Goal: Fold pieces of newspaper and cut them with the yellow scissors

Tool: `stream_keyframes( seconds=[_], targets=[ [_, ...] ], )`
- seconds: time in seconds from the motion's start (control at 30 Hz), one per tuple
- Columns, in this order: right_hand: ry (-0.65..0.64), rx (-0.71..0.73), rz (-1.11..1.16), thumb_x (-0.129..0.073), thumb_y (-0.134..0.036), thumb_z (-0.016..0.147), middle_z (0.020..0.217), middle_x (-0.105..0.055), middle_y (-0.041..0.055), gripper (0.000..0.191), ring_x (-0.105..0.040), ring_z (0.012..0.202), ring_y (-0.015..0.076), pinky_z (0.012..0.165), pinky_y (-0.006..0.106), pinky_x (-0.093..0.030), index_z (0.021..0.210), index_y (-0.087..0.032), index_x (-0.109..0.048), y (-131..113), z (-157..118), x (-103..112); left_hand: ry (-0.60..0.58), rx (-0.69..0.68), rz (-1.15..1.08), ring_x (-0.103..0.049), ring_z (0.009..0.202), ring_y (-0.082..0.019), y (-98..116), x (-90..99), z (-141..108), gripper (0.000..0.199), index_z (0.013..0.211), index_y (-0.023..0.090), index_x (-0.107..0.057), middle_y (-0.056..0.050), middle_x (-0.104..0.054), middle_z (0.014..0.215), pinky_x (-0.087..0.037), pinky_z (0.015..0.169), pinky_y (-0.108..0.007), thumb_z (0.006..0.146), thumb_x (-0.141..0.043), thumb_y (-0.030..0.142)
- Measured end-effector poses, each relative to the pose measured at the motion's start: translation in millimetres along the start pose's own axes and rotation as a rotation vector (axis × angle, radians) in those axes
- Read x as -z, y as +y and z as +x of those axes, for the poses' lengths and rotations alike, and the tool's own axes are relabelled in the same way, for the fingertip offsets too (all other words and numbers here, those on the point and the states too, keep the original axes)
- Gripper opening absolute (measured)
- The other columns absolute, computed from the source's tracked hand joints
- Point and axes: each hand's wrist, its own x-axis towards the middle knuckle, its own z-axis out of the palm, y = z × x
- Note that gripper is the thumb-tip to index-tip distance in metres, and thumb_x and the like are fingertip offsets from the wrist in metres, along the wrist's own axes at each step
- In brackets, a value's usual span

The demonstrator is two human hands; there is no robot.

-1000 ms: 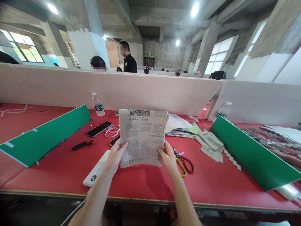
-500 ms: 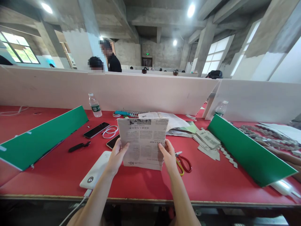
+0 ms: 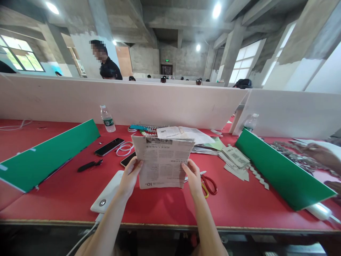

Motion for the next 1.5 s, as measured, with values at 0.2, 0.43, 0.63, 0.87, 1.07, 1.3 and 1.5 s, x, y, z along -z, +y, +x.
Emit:
stream_keyframes(
  seconds=[0.2, 0.43, 0.63, 0.87, 1.07, 1.3, 1.5],
  targets=[
    [-0.003, 0.031, -0.065, -0.062, -0.033, 0.075, 0.089, -0.068, 0.0023, 0.019, -0.058, 0.087, 0.0196, 0.08, 0.029, -0.043, 0.089, -0.021, -0.066, 0.3, -0.5, 2.5, -0.024, 0.022, 0.025, -0.052, 0.107, -0.022, -1.2, 4.1, 0.7, 0.031, 0.103, 0.018, -0.058, -0.005, -0.062, 0.109, -0.038, 0.092, -0.03, 0.079, -0.055, 0.036],
    [-0.05, -0.074, -0.096, -0.065, -0.037, 0.072, 0.088, -0.069, 0.0056, 0.025, -0.06, 0.08, 0.0215, 0.07, 0.03, -0.045, 0.088, -0.018, -0.066, -9.6, -5.1, 10.0, -0.102, 0.186, 0.038, -0.059, 0.097, -0.024, 12.6, 9.0, -0.8, 0.037, 0.103, 0.015, -0.061, -0.007, -0.066, 0.103, -0.043, 0.086, -0.034, 0.076, -0.057, 0.04],
    [-0.093, -0.21, -0.022, -0.068, -0.032, 0.07, 0.084, -0.069, 0.0052, 0.023, -0.061, 0.073, 0.02, 0.066, 0.03, -0.045, 0.088, -0.019, -0.065, -8.3, -3.4, 19.9, -0.186, 0.264, 0.101, -0.061, 0.09, -0.023, 13.8, 14.9, -0.2, 0.033, 0.094, 0.016, -0.064, -0.006, -0.068, 0.097, -0.045, 0.084, -0.035, 0.073, -0.06, 0.041],
    [0.006, -0.316, 0.063, -0.07, -0.027, 0.06, 0.07, -0.067, 0.0015, 0.016, -0.059, 0.06, 0.0179, 0.056, 0.028, -0.043, 0.074, -0.02, -0.064, -11.7, -4.6, 27.4, -0.29, 0.25, 0.09, -0.06, 0.09, -0.022, 9.7, 13.5, 0.3, 0.03, 0.098, 0.018, -0.065, -0.005, -0.067, 0.098, -0.047, 0.077, -0.031, 0.075, -0.057, 0.036],
    [0.024, -0.271, -0.072, -0.063, -0.022, 0.061, 0.059, -0.059, -0.0012, 0.002, -0.046, 0.046, 0.0109, 0.044, 0.024, -0.032, 0.061, -0.02, -0.061, -26.4, -12.2, 39.8, -0.485, 0.402, 0.034, -0.059, 0.095, -0.024, 22.0, 15.5, -4.1, 0.025, 0.091, 0.018, -0.069, -0.007, -0.068, 0.099, -0.046, 0.081, -0.033, 0.071, -0.056, 0.024],
    [-0.232, -0.335, 0.021, -0.06, -0.018, 0.058, 0.058, -0.058, -0.0011, 0.004, -0.044, 0.047, 0.0091, 0.044, 0.021, -0.028, 0.055, -0.018, -0.063, -11.6, -12.5, 45.6, -0.734, 0.61, -0.221, -0.055, 0.103, -0.034, 11.4, 32.8, -13.8, 0.048, 0.102, 0.012, -0.066, -0.013, -0.066, 0.106, -0.042, 0.086, -0.043, 0.069, -0.053, 0.043],
    [-0.348, -0.323, -0.006, -0.055, -0.015, 0.06, 0.053, -0.056, -0.0024, 0.012, -0.039, 0.044, 0.0084, 0.044, 0.021, -0.026, 0.055, -0.019, -0.064, -24.0, -17.1, 37.3, -0.89, 0.617, -0.35, -0.059, 0.096, -0.038, 24.3, 40.2, -13.1, 0.095, 0.127, 0.017, -0.046, -0.017, -0.057, 0.119, -0.046, 0.075, -0.048, 0.052, -0.053, 0.073]
  ],
)
